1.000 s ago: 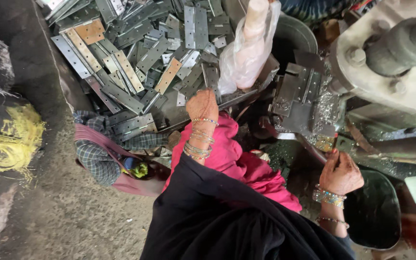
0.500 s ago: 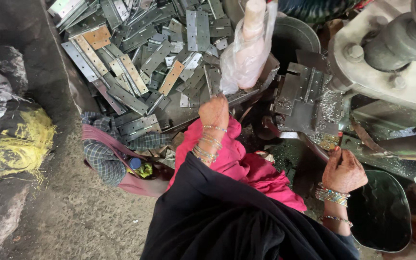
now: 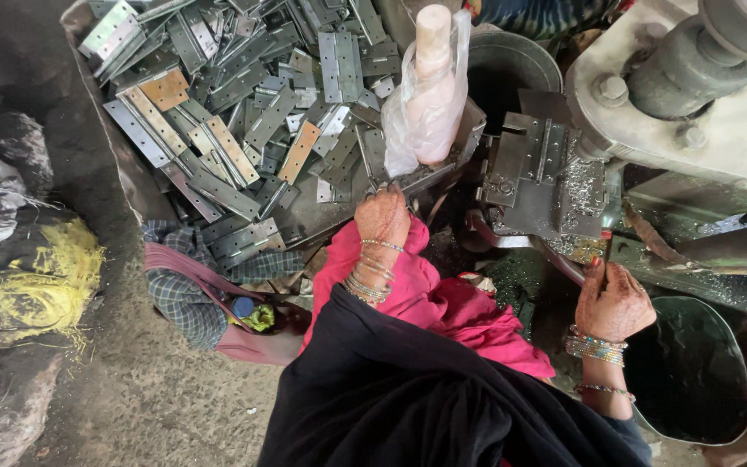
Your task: The person operates a manual press machine to process metal brackets. They pick up brackets from a pile, place them into the machine, and pull a lever to activate the press, repeating this cycle continuously.
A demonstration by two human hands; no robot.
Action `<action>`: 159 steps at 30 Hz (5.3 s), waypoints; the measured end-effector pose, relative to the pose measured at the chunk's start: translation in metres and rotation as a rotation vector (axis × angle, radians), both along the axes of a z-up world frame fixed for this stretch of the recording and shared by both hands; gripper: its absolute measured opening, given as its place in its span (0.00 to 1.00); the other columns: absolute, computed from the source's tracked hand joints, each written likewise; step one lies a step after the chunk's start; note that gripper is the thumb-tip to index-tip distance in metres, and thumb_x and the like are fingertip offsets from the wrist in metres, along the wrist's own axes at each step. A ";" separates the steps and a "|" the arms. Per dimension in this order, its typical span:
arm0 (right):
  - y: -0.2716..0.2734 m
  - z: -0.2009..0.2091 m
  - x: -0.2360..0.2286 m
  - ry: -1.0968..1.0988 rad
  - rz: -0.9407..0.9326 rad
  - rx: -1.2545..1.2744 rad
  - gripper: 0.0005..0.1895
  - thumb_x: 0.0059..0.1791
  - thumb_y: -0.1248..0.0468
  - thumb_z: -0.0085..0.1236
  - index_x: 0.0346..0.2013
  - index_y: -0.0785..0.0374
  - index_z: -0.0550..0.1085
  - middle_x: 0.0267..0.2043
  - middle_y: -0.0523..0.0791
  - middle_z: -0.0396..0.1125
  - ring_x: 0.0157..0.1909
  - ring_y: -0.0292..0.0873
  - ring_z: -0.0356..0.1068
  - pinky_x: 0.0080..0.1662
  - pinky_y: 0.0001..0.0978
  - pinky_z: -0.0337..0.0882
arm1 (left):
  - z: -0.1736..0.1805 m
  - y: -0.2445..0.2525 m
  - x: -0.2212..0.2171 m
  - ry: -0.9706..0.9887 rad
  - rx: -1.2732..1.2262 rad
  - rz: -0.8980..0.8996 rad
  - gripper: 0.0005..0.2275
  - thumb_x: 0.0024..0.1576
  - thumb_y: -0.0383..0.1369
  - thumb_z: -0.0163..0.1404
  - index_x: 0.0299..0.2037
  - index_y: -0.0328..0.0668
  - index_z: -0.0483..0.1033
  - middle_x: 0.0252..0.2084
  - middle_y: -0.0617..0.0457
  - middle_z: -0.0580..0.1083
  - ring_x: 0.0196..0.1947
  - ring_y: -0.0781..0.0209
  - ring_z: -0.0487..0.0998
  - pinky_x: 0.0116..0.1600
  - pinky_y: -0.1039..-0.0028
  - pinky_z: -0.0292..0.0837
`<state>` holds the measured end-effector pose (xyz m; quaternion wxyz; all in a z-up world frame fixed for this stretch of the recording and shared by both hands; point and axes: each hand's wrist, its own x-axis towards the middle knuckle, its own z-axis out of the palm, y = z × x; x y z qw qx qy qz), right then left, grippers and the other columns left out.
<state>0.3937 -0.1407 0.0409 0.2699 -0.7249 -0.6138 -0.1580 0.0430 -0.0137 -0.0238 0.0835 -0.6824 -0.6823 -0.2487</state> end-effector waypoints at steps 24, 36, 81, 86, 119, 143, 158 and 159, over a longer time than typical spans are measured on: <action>0.001 0.000 -0.001 -0.013 -0.023 -0.024 0.21 0.63 0.54 0.56 0.28 0.60 0.73 0.29 0.47 0.69 0.31 0.51 0.70 0.37 0.43 0.66 | 0.023 -0.006 -0.007 -0.060 -0.137 0.003 0.22 0.43 0.41 0.64 0.47 0.41 0.82 0.40 0.49 0.80 0.39 0.47 0.79 0.39 0.61 0.77; 0.000 0.004 -0.004 0.036 -0.014 -0.005 0.19 0.61 0.55 0.59 0.29 0.59 0.74 0.28 0.46 0.70 0.33 0.51 0.70 0.37 0.42 0.67 | 0.022 -0.007 -0.007 -0.020 -0.096 -0.014 0.22 0.45 0.42 0.63 0.47 0.39 0.81 0.41 0.48 0.79 0.40 0.47 0.79 0.41 0.61 0.78; -0.002 0.008 -0.007 0.044 -0.001 0.018 0.15 0.59 0.57 0.60 0.31 0.60 0.76 0.30 0.46 0.70 0.34 0.51 0.71 0.38 0.42 0.69 | 0.023 -0.009 -0.007 -0.027 -0.065 -0.028 0.17 0.45 0.39 0.61 0.43 0.39 0.82 0.39 0.48 0.79 0.39 0.48 0.79 0.40 0.61 0.78; -0.003 0.008 -0.006 0.042 0.007 0.008 0.16 0.61 0.56 0.59 0.31 0.60 0.75 0.30 0.46 0.70 0.34 0.51 0.71 0.39 0.41 0.68 | 0.024 -0.010 -0.004 -0.012 -0.121 -0.020 0.18 0.45 0.38 0.62 0.44 0.40 0.81 0.39 0.48 0.79 0.40 0.47 0.79 0.40 0.61 0.78; -0.002 0.010 -0.007 0.031 0.019 0.019 0.17 0.60 0.57 0.59 0.29 0.60 0.74 0.30 0.46 0.70 0.35 0.52 0.71 0.38 0.43 0.68 | -0.002 -0.006 -0.005 0.017 -0.030 -0.018 0.06 0.58 0.30 0.49 0.38 0.38 0.80 0.33 0.46 0.79 0.34 0.47 0.81 0.35 0.62 0.78; -0.004 0.019 -0.003 0.054 0.120 0.054 0.09 0.58 0.60 0.57 0.38 0.62 0.76 0.38 0.47 0.73 0.40 0.53 0.73 0.44 0.43 0.71 | -0.003 0.018 -0.089 0.009 -0.153 0.010 0.05 0.54 0.28 0.49 0.35 0.40 0.79 0.37 0.41 0.78 0.38 0.39 0.80 0.44 0.53 0.77; -0.001 0.029 -0.004 0.004 0.027 -0.020 0.12 0.56 0.58 0.61 0.32 0.60 0.76 0.35 0.47 0.72 0.38 0.52 0.72 0.42 0.42 0.70 | 0.070 0.011 -0.025 0.020 -0.061 -0.362 0.07 0.52 0.23 0.48 0.38 0.39 0.77 0.35 0.41 0.77 0.37 0.38 0.78 0.41 0.48 0.73; -0.001 0.027 -0.004 0.009 0.036 0.019 0.11 0.56 0.58 0.60 0.33 0.60 0.76 0.36 0.46 0.73 0.38 0.51 0.72 0.42 0.42 0.70 | 0.079 0.011 -0.007 -0.020 -0.084 -0.455 0.08 0.53 0.23 0.48 0.40 0.38 0.77 0.36 0.41 0.77 0.38 0.37 0.78 0.42 0.48 0.73</action>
